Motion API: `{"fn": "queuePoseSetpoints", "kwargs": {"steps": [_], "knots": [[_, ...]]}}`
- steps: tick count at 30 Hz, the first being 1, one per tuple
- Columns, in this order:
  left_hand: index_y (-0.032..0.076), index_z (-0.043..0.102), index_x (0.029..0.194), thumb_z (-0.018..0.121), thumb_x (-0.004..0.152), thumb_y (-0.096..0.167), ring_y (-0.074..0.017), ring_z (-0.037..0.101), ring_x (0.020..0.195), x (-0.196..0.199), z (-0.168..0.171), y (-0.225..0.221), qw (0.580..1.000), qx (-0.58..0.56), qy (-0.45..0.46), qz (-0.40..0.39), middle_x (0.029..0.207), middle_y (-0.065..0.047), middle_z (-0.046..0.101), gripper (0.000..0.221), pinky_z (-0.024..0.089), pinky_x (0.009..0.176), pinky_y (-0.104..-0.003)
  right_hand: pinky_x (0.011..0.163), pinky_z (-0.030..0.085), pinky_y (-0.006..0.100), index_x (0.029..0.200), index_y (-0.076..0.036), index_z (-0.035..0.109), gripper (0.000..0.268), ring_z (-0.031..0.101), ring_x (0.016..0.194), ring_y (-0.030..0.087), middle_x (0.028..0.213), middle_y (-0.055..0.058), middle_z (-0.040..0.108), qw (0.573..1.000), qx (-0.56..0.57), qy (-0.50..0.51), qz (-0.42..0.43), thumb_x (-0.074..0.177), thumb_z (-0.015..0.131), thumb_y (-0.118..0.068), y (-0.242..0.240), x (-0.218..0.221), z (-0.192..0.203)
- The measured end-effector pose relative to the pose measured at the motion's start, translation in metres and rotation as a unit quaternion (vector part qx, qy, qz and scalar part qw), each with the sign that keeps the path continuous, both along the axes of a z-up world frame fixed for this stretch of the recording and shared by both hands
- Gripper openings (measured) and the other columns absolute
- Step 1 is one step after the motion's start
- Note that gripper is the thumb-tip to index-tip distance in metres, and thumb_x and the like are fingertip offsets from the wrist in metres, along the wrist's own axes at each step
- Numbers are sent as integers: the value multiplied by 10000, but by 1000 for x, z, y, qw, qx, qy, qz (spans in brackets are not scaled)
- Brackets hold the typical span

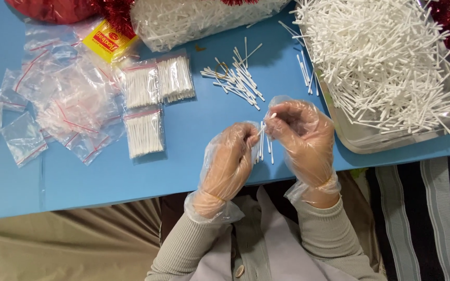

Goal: The person picks up cotton swabs from a blue table, gathers them into small groups, and places the groups into clear plastic bags.

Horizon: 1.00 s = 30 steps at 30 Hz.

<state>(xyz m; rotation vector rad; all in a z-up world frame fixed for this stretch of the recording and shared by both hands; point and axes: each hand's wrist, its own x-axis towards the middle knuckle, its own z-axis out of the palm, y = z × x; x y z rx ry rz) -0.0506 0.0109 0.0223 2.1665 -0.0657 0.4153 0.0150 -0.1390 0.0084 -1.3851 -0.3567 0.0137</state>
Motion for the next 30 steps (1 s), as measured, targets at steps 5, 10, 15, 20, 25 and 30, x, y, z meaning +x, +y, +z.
{"fn": "queuePoseSetpoints", "kwargs": {"steps": [5, 10, 15, 20, 25, 30], "knots": [[79, 643, 990, 575, 1026, 159, -303, 709, 791, -6, -12, -2, 981, -177, 78, -29, 819, -113, 673, 111, 576, 738, -417, 604, 615, 315, 997, 62, 644, 123, 688, 678, 211, 791, 183, 655, 998, 37, -35, -24, 919, 685, 147, 0, -6, -1], [70, 653, 1020, 678, 986, 126, -206, 649, 863, -4, -44, -12, 869, -492, 33, -31, 899, -92, 668, 70, 557, 814, -336, 591, 631, 325, 939, 43, 613, 173, 705, 665, 225, 781, 185, 641, 991, 131, 0, 1, 883, 707, 177, -8, -6, -14], [42, 661, 964, 720, 955, 81, -146, 618, 833, -6, -39, -16, 858, -511, -45, 2, 854, -75, 644, 72, 529, 757, -296, 609, 646, 350, 902, 58, 634, 188, 745, 668, 254, 779, 213, 692, 995, 88, 19, 40, 834, 723, 210, -11, -16, -9], [45, 688, 955, 738, 958, 148, -174, 675, 819, -9, -43, -16, 915, -403, 0, 31, 846, -93, 695, 114, 570, 790, -322, 737, 630, 362, 996, 5, 762, 79, 731, 789, 212, 892, 170, 750, 973, -204, 40, 98, 956, 700, -25, -23, -24, 12], [87, 734, 969, 729, 959, 204, -205, 728, 799, -9, -29, -5, 979, -188, 8, 83, 844, -83, 738, 117, 599, 759, -342, 692, 571, 328, 1029, 18, 759, 135, 629, 763, 129, 813, 134, 726, 953, -286, 101, 17, 967, 717, -94, -26, -25, 1], [112, 713, 972, 677, 974, 154, -251, 729, 742, -9, -38, 7, 992, 11, -16, 124, 801, -66, 723, 56, 602, 691, -347, 656, 578, 400, 1020, 23, 762, 174, 735, 750, 283, 816, 205, 745, 914, -402, 49, -28, 943, 734, -130, -27, -21, -19]]}}
